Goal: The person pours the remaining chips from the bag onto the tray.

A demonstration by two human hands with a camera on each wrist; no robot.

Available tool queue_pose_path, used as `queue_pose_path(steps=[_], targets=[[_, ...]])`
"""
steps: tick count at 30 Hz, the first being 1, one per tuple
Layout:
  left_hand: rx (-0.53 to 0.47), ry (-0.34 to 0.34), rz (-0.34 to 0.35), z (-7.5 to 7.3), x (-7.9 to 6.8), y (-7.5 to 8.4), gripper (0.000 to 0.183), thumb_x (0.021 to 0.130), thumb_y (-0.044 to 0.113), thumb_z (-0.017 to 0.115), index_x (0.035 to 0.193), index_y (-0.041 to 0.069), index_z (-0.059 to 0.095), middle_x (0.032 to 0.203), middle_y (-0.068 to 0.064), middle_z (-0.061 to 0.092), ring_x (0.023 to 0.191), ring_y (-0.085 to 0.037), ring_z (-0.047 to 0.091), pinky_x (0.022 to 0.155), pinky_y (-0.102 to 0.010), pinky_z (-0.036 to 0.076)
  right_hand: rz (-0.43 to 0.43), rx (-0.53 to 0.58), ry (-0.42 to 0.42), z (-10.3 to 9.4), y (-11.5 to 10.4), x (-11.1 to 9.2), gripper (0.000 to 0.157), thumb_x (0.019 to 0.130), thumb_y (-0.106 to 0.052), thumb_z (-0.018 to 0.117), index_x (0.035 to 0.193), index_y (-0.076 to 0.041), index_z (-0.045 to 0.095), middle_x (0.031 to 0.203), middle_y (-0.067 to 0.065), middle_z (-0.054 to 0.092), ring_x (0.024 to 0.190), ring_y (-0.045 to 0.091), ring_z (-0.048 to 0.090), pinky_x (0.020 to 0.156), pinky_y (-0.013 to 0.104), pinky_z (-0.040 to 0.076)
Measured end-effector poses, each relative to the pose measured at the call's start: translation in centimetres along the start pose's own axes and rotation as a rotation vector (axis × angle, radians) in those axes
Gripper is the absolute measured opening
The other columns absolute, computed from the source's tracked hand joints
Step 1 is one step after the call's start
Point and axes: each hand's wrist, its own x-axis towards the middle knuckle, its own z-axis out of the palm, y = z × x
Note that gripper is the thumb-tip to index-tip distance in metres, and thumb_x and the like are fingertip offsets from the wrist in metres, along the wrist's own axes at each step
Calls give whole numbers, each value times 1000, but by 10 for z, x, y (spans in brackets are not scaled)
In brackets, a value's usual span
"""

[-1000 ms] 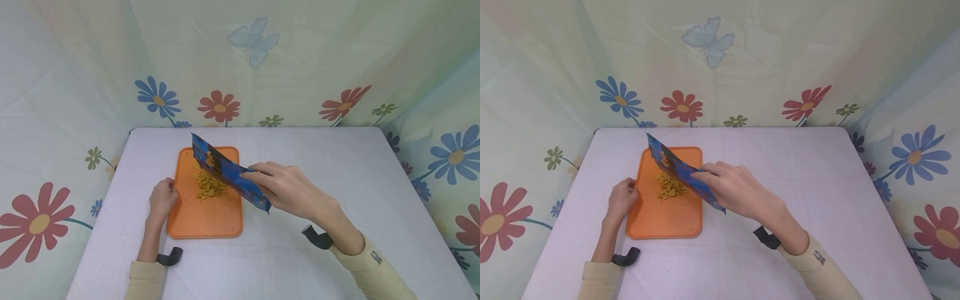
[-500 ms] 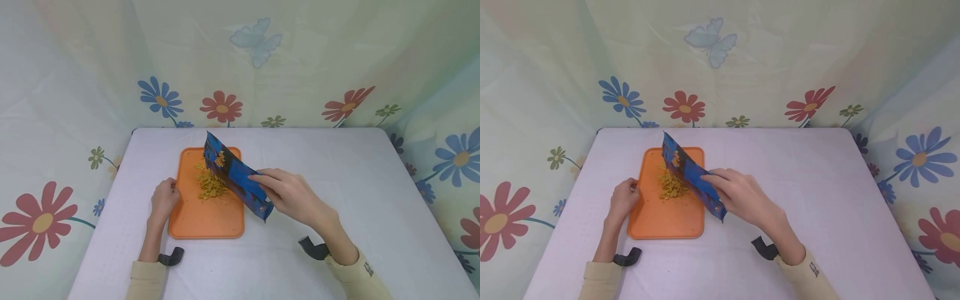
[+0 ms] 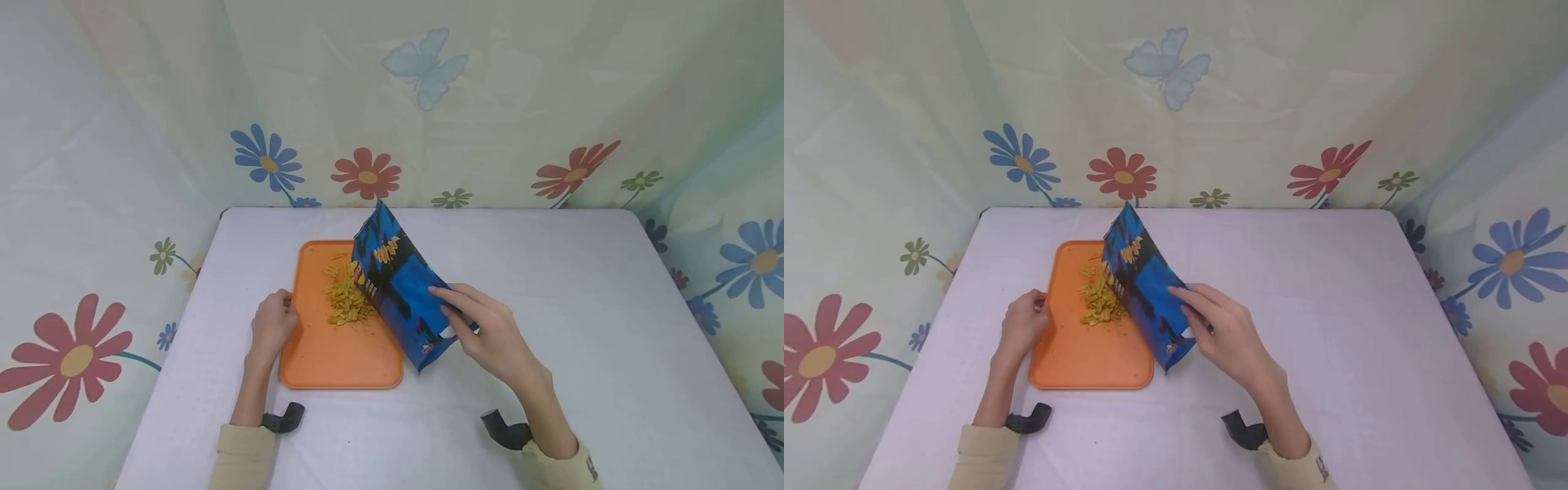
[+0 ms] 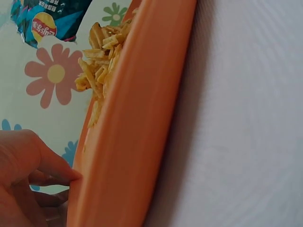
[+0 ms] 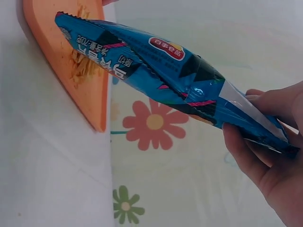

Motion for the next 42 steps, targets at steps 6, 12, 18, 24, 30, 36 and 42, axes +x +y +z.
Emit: queue_pose_path(steps=[6, 12, 18, 24, 30, 36, 42], targets=[[1, 0, -7, 1, 0, 0, 31, 99, 2, 52, 126, -10, 62, 112, -26, 69, 81, -28, 66, 67, -35, 55, 62, 8, 125, 0, 3, -13, 49, 80, 16, 75, 126, -1, 71, 111, 11, 74, 78, 15, 67, 69, 10, 51], [-8, 6, -4, 2, 1, -2, 32, 98, 3, 53, 126, -9, 62, 112, -26, 69, 82, -27, 66, 67, -35, 56, 123, -35, 207, -3, 8, -25, 51, 81, 16, 75, 127, -3, 71, 110, 11, 75, 78, 17, 68, 68, 9, 50], [-15, 8, 8, 3, 1, -3, 32, 98, 3, 53, 125, -10, 63, 112, -26, 69, 82, -28, 67, 67, -36, 57, 184, -98, 217, -12, 14, -38, 54, 79, 14, 78, 130, -3, 70, 114, 13, 75, 87, 26, 73, 80, 3, 47], [-18, 2, -4, 3, 1, -5, 32, 99, 2, 52, 126, -10, 62, 114, -27, 69, 84, -28, 67, 69, -37, 57, 221, -170, 208, -25, 19, -46, 55, 79, 16, 78, 130, -1, 69, 113, 16, 74, 91, 30, 73, 87, 0, 41], [-12, 2, -1, 4, 2, -4, 32, 99, 2, 53, 127, -10, 62, 115, -27, 69, 87, -30, 68, 72, -41, 58, 251, -220, 195, -37, 26, -53, 55, 79, 17, 77, 130, -1, 69, 113, 18, 73, 90, 31, 73, 87, -2, 38], [-14, 1, 11, 3, 1, -3, 32, 98, 3, 53, 126, -10, 62, 114, -27, 69, 87, -31, 68, 72, -40, 58, 247, -266, 187, -49, 32, -57, 55, 78, 18, 76, 129, 0, 69, 111, 18, 73, 86, 31, 72, 86, -4, 36], [-18, -2, 9, 2, 1, -4, 32, 98, 3, 52, 126, -10, 62, 114, -27, 69, 81, -28, 67, 65, -34, 55, 221, -313, 184, -58, 39, -58, 54, 76, 19, 76, 127, 2, 69, 111, 19, 72, 83, 30, 71, 78, -4, 39]])
